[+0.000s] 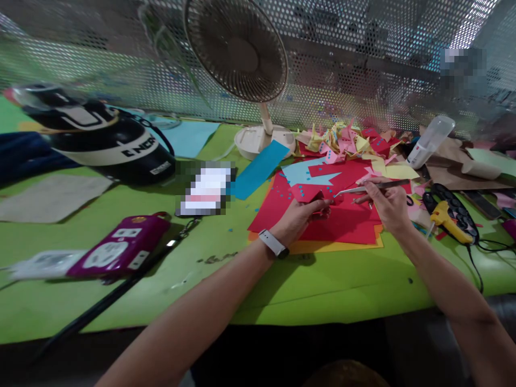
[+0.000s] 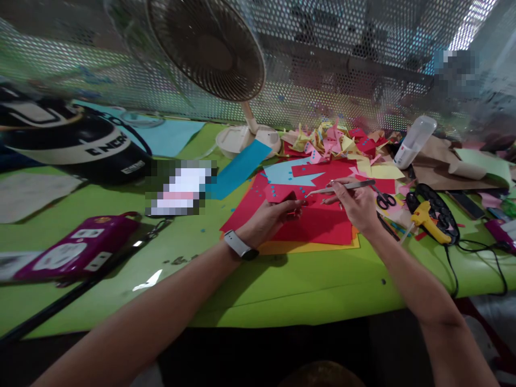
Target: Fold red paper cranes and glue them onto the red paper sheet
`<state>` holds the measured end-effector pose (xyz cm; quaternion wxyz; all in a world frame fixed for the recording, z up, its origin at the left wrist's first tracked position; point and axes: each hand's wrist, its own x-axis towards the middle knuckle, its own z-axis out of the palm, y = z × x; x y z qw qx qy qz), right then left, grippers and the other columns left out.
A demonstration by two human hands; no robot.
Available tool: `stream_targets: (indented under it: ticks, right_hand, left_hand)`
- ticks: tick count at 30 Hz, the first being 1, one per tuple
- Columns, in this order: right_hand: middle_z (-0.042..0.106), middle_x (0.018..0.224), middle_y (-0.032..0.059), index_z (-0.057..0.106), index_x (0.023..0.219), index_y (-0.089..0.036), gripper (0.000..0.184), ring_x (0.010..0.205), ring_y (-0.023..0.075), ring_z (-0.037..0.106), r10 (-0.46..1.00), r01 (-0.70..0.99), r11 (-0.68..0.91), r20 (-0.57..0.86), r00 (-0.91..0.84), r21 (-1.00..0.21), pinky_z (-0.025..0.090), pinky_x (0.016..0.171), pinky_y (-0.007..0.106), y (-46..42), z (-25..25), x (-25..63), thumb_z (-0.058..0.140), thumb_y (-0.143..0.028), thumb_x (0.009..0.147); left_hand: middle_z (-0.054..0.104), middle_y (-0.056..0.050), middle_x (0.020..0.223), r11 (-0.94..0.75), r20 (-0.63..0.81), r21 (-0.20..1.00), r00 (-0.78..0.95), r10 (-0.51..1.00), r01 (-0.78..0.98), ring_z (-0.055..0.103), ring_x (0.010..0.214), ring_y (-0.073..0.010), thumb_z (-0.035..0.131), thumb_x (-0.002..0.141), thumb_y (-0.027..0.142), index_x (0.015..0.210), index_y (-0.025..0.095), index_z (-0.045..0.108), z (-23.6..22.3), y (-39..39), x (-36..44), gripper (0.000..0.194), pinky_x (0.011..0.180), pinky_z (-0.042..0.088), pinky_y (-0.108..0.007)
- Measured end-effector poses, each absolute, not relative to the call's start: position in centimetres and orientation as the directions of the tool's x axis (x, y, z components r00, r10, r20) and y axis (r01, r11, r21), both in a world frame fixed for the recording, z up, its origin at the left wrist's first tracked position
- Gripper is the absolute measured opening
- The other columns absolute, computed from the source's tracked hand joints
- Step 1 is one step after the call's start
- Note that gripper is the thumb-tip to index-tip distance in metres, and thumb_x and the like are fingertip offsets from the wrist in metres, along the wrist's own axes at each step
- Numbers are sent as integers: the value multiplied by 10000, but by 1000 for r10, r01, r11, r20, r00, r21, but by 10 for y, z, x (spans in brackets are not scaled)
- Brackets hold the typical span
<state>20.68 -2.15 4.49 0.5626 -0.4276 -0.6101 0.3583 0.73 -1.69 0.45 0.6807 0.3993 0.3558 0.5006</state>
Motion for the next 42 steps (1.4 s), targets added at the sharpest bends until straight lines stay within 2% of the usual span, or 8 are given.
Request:
stream_targets:
  ticks: [3, 15, 21, 33, 42]
  right_hand:
    - [729, 663, 5, 651, 880, -189, 350, 499, 148, 699, 930, 113, 365, 368, 3, -924, 425, 403, 205, -22, 45, 206, 710, -527, 812]
    - [743, 684, 26, 657, 890, -181, 364, 543, 164, 719, 931, 129, 356, 363, 30, -925, 479, 414, 214, -24, 44, 204, 699, -535, 816]
    - [748, 704, 31, 649, 893, -188, 355, 588, 177, 736, 927, 115, 370, 375, 19, -922, 506, 439, 218, -27, 46, 201, 701, -533, 822]
    - [728, 658, 5, 646, 850, -199, 367, 524, 154, 707, 928, 108, 362, 369, 48, -926, 502, 428, 215, -28, 46, 200, 716, -555, 796]
    - [744, 715, 30, 651, 885, -195, 358, 618, 178, 741, 929, 147, 361, 370, 34, -921, 536, 473, 234, -28, 44, 200, 672, -550, 838]
  left_hand:
    - [662, -28, 692, 164, -72, 911, 244, 967, -379, 581, 606, -126, 852, 600, 315, 757, 144, 685, 5, -18, 7, 286, 565, 494, -251]
    - [660, -39, 663, 38, 20, 953, 188, 982, -301, 602, 594, -141, 810, 664, 338, 754, 145, 687, 2, -18, 9, 246, 575, 488, -269]
    - [658, -37, 654, 32, 19, 953, 165, 986, -302, 605, 599, -139, 810, 660, 332, 719, 146, 664, 5, -21, 11, 245, 591, 499, -275]
    - [665, -40, 659, 41, 10, 953, 164, 986, -301, 614, 600, -141, 825, 658, 327, 747, 138, 689, 5, -22, 12, 249, 594, 505, -277]
    - [660, -37, 656, 26, 24, 958, 172, 985, -286, 609, 596, -139, 828, 673, 327, 734, 144, 679, 3, -21, 12, 244, 596, 508, -278]
